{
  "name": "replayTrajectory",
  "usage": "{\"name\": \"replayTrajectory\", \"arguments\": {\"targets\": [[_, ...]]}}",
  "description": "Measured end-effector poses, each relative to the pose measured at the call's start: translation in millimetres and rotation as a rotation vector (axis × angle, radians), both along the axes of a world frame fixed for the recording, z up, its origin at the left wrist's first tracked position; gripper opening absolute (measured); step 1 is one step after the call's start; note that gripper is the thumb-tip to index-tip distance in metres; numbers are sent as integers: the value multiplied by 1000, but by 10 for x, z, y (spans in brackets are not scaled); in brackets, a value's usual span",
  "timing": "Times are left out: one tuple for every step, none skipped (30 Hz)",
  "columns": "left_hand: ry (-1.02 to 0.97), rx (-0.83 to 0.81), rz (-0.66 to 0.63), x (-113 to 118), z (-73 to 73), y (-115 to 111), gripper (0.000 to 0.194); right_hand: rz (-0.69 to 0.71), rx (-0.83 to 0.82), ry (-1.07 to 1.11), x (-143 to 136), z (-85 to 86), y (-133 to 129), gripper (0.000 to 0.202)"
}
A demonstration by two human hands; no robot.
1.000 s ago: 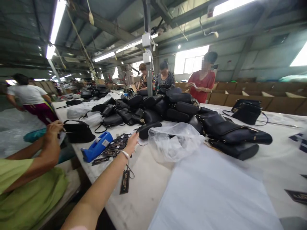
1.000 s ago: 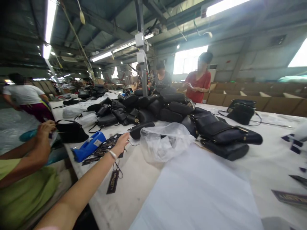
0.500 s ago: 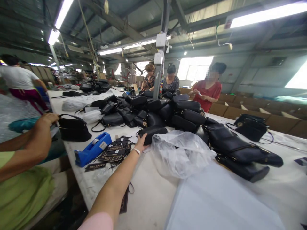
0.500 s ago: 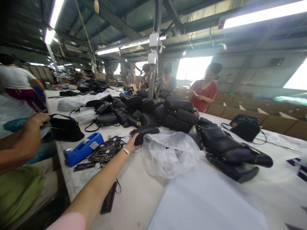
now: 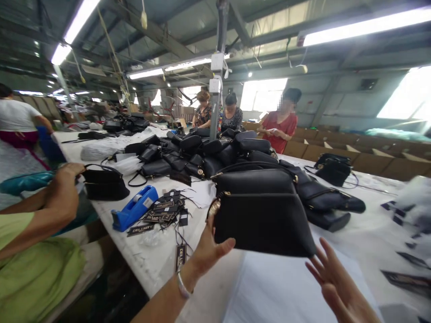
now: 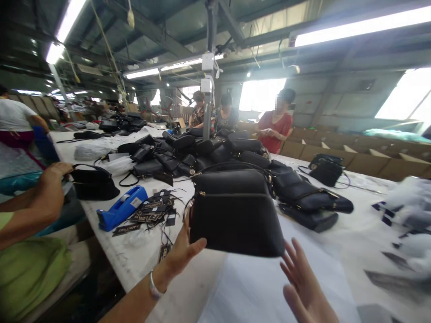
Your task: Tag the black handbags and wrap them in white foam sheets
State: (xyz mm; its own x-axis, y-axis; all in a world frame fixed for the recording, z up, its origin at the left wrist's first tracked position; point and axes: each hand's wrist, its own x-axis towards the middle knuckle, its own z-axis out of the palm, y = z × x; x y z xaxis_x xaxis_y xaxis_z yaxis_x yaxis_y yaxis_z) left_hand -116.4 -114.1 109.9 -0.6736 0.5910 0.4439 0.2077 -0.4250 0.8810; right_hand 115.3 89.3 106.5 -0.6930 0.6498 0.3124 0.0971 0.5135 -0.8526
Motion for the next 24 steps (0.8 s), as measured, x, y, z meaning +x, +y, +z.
{"name": "replayTrajectory", "arguments": {"targets": [[-21, -23, -87, 190, -64, -11, 111, -18, -96, 20, 26, 31, 20, 83], [-46, -45, -168, 363, -137, -17, 116, -45, -180, 20, 86, 43, 42, 83], [-69, -71, -235, 516, -212, -17, 120, -71, -257, 5, 176, 34, 63, 81], [-84, -101, -282, 647, -283, -12, 124, -91, -326, -15, 288, 5, 80, 76], [-91, -136, -312, 757, -345, 0, 125, -107, -385, -29, 412, -41, 93, 71], [-95, -167, -331, 845, -395, 18, 124, -124, -429, -33, 540, -101, 101, 67], [-99, -198, -348, 914, -430, 41, 121, -146, -455, -19, 663, -168, 107, 64], [-100, -229, -366, 968, -452, 67, 116, -187, -458, 8, 776, -241, 111, 63], [-92, -262, -385, 1009, -464, 93, 109, -240, -445, 37, 874, -315, 117, 62], [-75, -295, -401, 1041, -470, 117, 102, -299, -422, 59, 959, -389, 126, 63], [-54, -332, -419, 1067, -472, 135, 96, -355, -394, 68, 1031, -463, 138, 64], [-35, -372, -441, 1092, -476, 145, 91, -402, -367, 62, 1094, -536, 153, 65], [-27, -408, -471, 1118, -483, 146, 88, -434, -346, 47, 1149, -604, 165, 67], [-39, -433, -502, 1149, -494, 137, 87, -454, -333, 23, 1201, -666, 171, 69], [-73, -448, -529, 1186, -509, 118, 87, -464, -328, -7, 1250, -717, 165, 71], [-119, -455, -545, 1230, -526, 93, 87, -474, -320, -38, 1298, -751, 141, 72], [-168, -456, -552, 1279, -541, 65, 88, -487, -301, -64, 1343, -763, 94, 74], [-212, -451, -541, 1331, -553, 37, 89, -512, -264, -88, 1383, -752, 23, 75], [-250, -442, -517, 1383, -560, 12, 89, -558, -202, -118, 1417, -718, -72, 74], [-280, -430, -487, 1432, -560, -7, 88, -625, -117, -158, 1442, -665, -189, 72], [-304, -417, -454, 1476, -553, -22, 83, -701, -17, -200, 1455, -601, -320, 67], [-319, -405, -420, 1513, -540, -30, 76, -773, 91, -247, 1455, -537, -458, 59], [-327, -400, -386, 1543, -523, -33, 67, -816, 186, -293, 1442, -484, -592, 51], [-328, -405, -356, 1566, -504, -32, 59, -804, 255, -309, 1414, -449, -711, 43]]}}
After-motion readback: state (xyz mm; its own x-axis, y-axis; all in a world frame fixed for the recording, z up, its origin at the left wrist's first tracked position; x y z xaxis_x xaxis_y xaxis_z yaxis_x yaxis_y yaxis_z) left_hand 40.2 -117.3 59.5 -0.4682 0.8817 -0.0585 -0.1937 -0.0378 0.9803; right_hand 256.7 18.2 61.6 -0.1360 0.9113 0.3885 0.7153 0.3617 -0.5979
